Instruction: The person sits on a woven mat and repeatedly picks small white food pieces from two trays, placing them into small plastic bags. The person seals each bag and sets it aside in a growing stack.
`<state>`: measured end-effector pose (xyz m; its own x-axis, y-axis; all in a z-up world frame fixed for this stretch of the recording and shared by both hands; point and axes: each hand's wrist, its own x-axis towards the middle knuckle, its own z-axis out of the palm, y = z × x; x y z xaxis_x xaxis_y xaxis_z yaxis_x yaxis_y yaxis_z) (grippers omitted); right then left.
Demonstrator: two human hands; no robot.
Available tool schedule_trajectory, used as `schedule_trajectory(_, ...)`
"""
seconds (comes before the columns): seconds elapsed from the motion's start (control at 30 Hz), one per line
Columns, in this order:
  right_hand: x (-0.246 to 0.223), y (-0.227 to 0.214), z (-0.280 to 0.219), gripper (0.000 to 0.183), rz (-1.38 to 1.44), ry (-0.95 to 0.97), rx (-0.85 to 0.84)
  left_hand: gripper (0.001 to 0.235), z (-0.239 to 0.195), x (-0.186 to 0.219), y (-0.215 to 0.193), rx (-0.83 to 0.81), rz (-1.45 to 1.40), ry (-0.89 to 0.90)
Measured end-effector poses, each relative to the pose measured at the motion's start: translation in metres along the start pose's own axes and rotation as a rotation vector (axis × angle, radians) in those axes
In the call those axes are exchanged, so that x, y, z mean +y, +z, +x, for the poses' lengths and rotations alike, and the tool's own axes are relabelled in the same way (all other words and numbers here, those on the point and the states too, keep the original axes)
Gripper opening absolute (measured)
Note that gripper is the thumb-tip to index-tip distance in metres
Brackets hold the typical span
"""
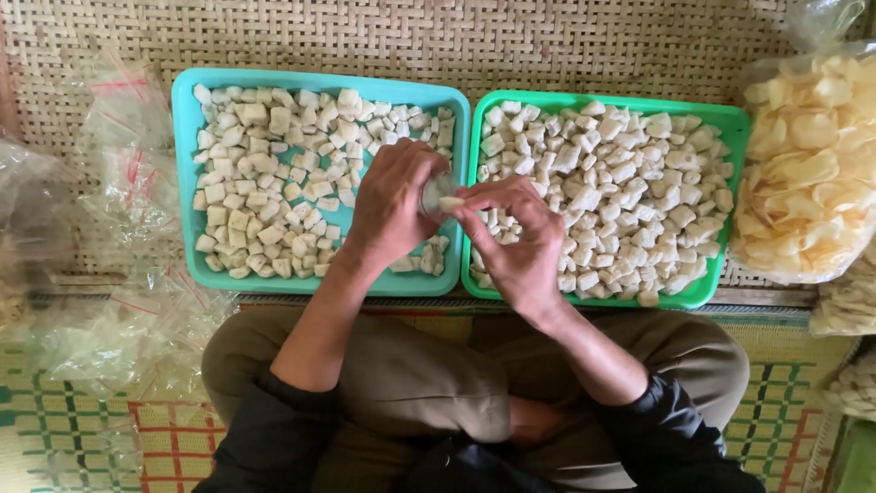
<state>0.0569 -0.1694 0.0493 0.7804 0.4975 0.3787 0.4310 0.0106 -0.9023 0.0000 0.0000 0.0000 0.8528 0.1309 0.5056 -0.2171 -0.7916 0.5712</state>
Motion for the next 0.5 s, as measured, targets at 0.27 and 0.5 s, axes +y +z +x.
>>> schedule_trajectory(0.27,0.014,-0.012,-0.004,0.008,0.041,-0.017,0.118,0.035,0.007,0.013,-0.006,0.101,-0.149,0.005)
schedule_trajectory(0.5,0.004,-0.006,-0.003,0.012,-0.041,-0.045,0.041,0.043,0.0,0.008,0.001,0.104,-0.142,0.015)
